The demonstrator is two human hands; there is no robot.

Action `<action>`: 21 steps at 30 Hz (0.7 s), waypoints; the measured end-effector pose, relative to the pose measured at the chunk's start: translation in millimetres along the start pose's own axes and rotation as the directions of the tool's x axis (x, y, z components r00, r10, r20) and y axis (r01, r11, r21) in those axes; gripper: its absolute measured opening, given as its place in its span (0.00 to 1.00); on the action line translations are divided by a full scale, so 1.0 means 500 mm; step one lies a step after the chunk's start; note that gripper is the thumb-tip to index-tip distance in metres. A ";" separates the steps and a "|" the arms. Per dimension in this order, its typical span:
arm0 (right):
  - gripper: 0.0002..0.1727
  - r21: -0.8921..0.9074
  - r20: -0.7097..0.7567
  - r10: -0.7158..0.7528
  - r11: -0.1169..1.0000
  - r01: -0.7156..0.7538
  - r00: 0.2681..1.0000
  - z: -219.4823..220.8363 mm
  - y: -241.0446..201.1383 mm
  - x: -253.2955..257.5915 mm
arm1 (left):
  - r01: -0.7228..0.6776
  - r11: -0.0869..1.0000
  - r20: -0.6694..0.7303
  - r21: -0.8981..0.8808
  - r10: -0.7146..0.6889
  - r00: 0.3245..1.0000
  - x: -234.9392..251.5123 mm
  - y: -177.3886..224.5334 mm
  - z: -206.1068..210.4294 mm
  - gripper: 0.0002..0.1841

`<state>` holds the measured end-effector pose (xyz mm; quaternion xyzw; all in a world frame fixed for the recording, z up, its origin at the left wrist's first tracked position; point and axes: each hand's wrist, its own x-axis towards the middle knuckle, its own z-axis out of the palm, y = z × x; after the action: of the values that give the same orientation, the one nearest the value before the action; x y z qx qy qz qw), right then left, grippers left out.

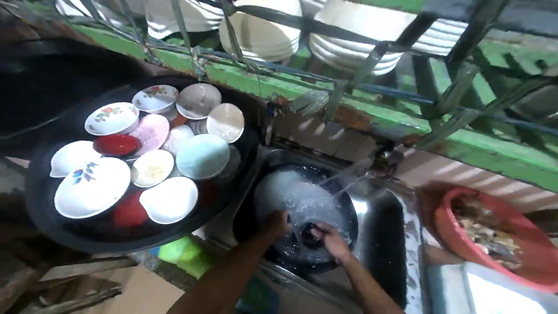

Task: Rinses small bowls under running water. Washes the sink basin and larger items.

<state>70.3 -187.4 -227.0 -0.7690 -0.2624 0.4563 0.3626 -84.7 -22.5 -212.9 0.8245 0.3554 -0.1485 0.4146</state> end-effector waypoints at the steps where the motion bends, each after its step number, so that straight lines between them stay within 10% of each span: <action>1: 0.14 0.148 -0.073 0.000 0.989 0.011 0.997 0.000 -0.029 -0.004 | -0.006 0.999 -0.054 -0.047 0.004 0.999 -0.021 0.020 -0.027 0.28; 5: 0.17 0.576 -0.286 -0.003 0.799 0.175 0.958 0.035 -0.231 -0.056 | -0.121 0.992 -0.444 -0.046 0.088 0.892 -0.191 0.106 -0.166 0.26; 10: 0.15 0.613 -0.270 -0.432 0.611 0.500 0.860 0.093 -0.501 -0.078 | -0.120 0.970 -0.871 0.210 0.241 0.428 -0.361 0.088 -0.374 0.21; 16: 0.19 -0.123 0.142 -0.727 0.660 0.741 0.672 0.108 -0.615 -0.026 | 0.156 0.985 -0.867 0.073 -0.015 0.499 -0.336 -0.029 -0.547 0.22; 21: 0.24 -0.630 0.281 -0.158 0.714 0.306 0.947 0.082 -0.307 0.010 | -0.174 0.903 -0.762 0.393 0.426 0.488 -0.302 0.033 -0.367 0.14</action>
<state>24.8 -78.7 -120.5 -0.7563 -0.5387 0.3604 0.0897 -188.5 45.6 -9.4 0.8907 0.3349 0.2901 0.1014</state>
